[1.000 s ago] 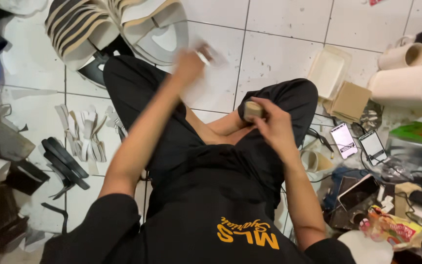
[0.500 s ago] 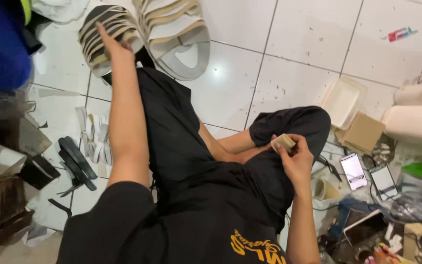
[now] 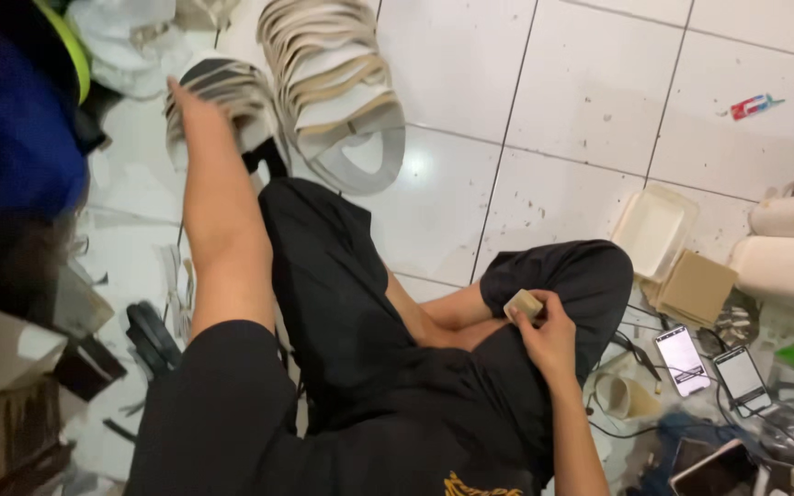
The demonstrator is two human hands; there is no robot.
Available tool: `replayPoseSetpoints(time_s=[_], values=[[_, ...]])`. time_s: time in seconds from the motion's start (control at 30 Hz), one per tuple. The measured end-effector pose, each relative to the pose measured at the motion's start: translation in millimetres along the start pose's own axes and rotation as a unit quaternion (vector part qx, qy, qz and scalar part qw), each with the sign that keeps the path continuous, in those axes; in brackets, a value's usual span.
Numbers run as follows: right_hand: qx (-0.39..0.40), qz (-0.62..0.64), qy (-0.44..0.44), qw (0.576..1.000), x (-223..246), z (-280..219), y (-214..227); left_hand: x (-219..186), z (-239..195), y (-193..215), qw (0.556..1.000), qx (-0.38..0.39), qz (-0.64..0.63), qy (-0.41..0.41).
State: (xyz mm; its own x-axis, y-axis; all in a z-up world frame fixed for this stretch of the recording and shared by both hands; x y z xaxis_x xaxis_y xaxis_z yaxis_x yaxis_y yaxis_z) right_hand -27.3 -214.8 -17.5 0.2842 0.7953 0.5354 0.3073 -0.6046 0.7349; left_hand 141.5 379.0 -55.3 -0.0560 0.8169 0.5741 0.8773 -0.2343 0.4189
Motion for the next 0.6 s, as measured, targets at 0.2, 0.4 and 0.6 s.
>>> replayPoseSetpoints(time_s=[0.2,0.4,0.6], values=[[0.005,-0.008,-0.055,0.998,16.1,-5.1,-3.6,21.2,53.9,-48.4,0.996,0.004,0.089,0.006],[0.003,-0.049,-0.050,0.998,22.5,-1.1,-3.2,-8.9,53.8,-66.8,0.621,0.106,0.768,-0.115],[0.002,-0.021,-0.029,0.999,10.2,2.9,-6.7,-15.5,-43.2,-84.7,0.196,0.120,0.972,0.044]])
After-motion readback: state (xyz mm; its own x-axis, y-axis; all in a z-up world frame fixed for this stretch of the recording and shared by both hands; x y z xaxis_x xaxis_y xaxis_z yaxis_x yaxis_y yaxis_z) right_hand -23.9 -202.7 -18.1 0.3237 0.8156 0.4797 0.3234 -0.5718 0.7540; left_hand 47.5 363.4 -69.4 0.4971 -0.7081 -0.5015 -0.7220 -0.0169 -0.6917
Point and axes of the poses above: each hand's wrist, its own z-axis towards the middle knuckle, its own y-axis out of the back of the hand, x = y × z, the point moved 2 cm from there along z, towards the middle knuckle, and after that the axes turned 10 degrees about -z, right-handed, at the moved point
